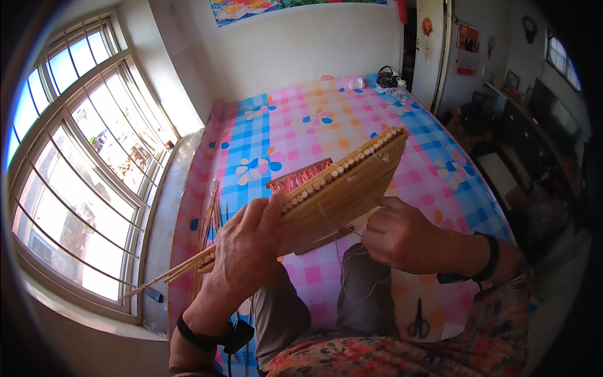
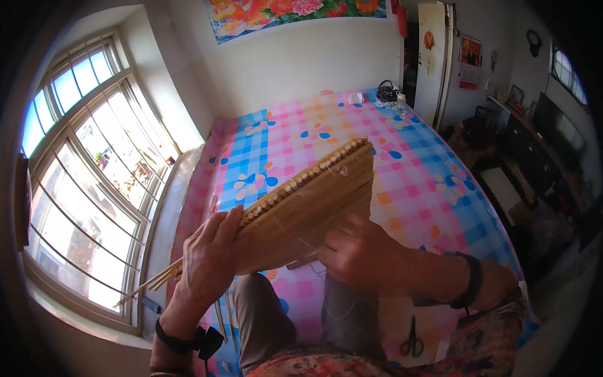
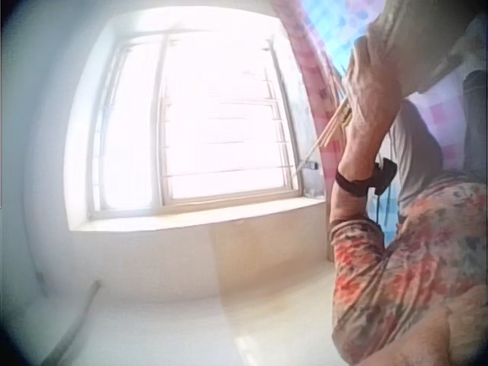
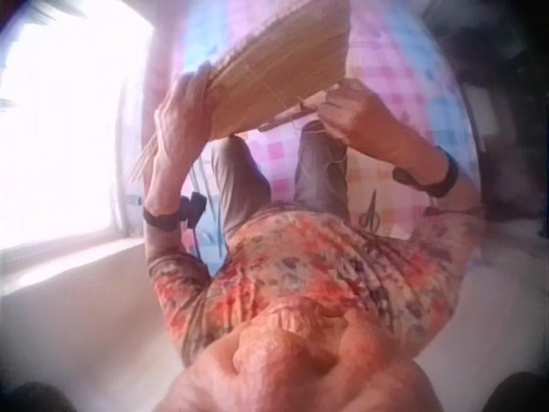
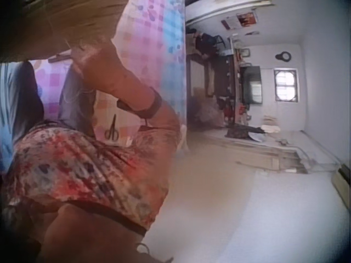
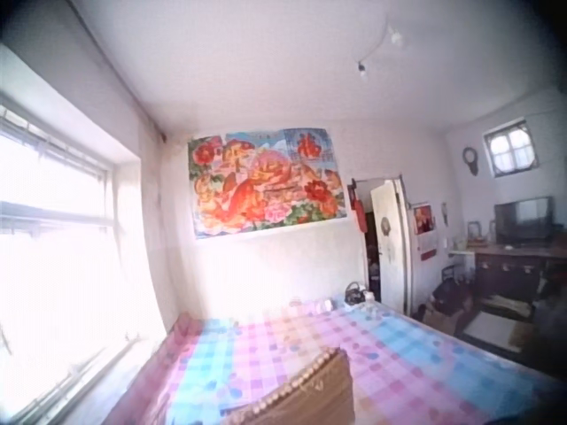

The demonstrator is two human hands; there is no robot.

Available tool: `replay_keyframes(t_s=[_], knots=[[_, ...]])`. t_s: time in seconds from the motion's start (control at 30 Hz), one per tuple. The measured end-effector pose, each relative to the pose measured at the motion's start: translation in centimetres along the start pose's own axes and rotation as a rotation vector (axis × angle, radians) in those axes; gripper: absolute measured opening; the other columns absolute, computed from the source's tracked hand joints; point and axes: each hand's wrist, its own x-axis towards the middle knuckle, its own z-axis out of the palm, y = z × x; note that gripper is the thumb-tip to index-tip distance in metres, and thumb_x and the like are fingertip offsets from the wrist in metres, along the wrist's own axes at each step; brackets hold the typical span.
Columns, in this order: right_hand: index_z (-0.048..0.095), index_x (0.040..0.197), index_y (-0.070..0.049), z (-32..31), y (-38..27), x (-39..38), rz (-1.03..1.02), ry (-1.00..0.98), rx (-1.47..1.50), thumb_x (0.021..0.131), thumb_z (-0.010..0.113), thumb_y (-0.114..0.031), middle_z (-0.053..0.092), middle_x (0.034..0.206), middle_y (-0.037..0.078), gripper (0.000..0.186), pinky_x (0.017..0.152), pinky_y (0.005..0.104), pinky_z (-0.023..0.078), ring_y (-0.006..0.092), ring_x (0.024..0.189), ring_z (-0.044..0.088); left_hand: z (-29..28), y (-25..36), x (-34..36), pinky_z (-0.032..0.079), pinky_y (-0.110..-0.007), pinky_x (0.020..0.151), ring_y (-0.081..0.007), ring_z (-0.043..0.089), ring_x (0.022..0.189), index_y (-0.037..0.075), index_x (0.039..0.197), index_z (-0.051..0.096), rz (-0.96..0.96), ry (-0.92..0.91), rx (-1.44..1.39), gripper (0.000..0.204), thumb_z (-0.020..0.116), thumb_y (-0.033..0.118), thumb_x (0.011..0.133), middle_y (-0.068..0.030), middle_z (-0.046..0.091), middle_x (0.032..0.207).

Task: The person weaves thin bamboo strips together by threading a white string through holes in the strips and tying knots to secure them into a flat screen.

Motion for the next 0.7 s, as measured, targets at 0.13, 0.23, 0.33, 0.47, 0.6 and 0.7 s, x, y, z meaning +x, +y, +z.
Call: replay_keyframes(t_s=[0.13,0.23,0.33,0.47,0.6,0.7], knots=[[0.059,0.079,-0.005,-0.9,-0.8,0.1,0.205,0.072,0.077,0.074,0.075,-0.009,0.053,0.074,0.008,0.017,0.055,0.0343,0.046,0.0228,0.062,0.055,-0.9,1.2,0.7,0.052,-0.042,0.078,-0.0356,0.064,0.092,-0.001,0.124,0.055,-0.04,-0.041,-0.077,0.046,0.065,0.006,0.08,-0.0178,0.062,0.105],[0.06,0.082,-0.006,0.1,-1.4,2.2,0.284,0.324,0.284,0.08,0.071,-0.008,0.05,0.07,0.007,0.011,0.051,0.0345,0.046,0.0242,0.062,0.058,-0.4,0.9,0.3,0.052,-0.042,0.075,-0.0341,0.064,0.089,0.003,0.125,0.055,-0.111,-0.04,-0.072,0.046,0.067,0.009,0.081,-0.0153,0.061,0.103],[0.062,0.093,-0.005,1.7,-1.4,3.2,0.338,0.429,0.351,0.084,0.068,-0.007,0.055,0.075,0.008,0.011,0.053,0.0357,0.048,0.0261,0.066,0.062,-0.8,0.5,-0.2,0.051,-0.042,0.072,-0.0332,0.063,0.088,0.005,0.127,0.053,-0.15,-0.05,-0.102,0.047,0.067,0.013,0.083,-0.0134,0.061,0.102],[0.063,0.103,-0.003,2.9,-1.6,5.0,0.351,0.478,0.375,0.083,0.067,-0.002,0.058,0.08,0.01,0.02,0.055,0.035,0.048,0.0266,0.068,0.062,-0.4,0.6,-0.5,0.051,-0.043,0.072,-0.0342,0.063,0.087,0.003,0.126,0.054,-0.142,-0.036,-0.146,0.045,0.067,0.013,0.084,-0.0146,0.061,0.101],[0.064,0.11,-0.002,4.0,-2.1,5.9,0.369,0.444,0.305,0.083,0.066,0.001,0.057,0.079,0.01,0.027,0.057,0.0352,0.048,0.0254,0.066,0.061,-0.9,0.3,-0.7,0.05,-0.042,0.073,-0.0346,0.063,0.088,0.002,0.124,0.054,-0.21,-0.046,-0.197,0.043,0.067,0.012,0.084,-0.0153,0.061,0.1],[0.064,0.114,-0.005,4.7,-1.8,5.7,0.326,0.402,0.269,0.081,0.065,-0.006,0.055,0.079,0.008,0.033,0.055,0.0348,0.052,0.0261,0.065,0.061,-1.0,0.0,-1.0,0.05,-0.041,0.074,-0.0345,0.063,0.088,0.001,0.123,0.055,-0.199,-0.036,-0.22,0.042,0.067,0.013,0.084,-0.0158,0.061,0.1]])
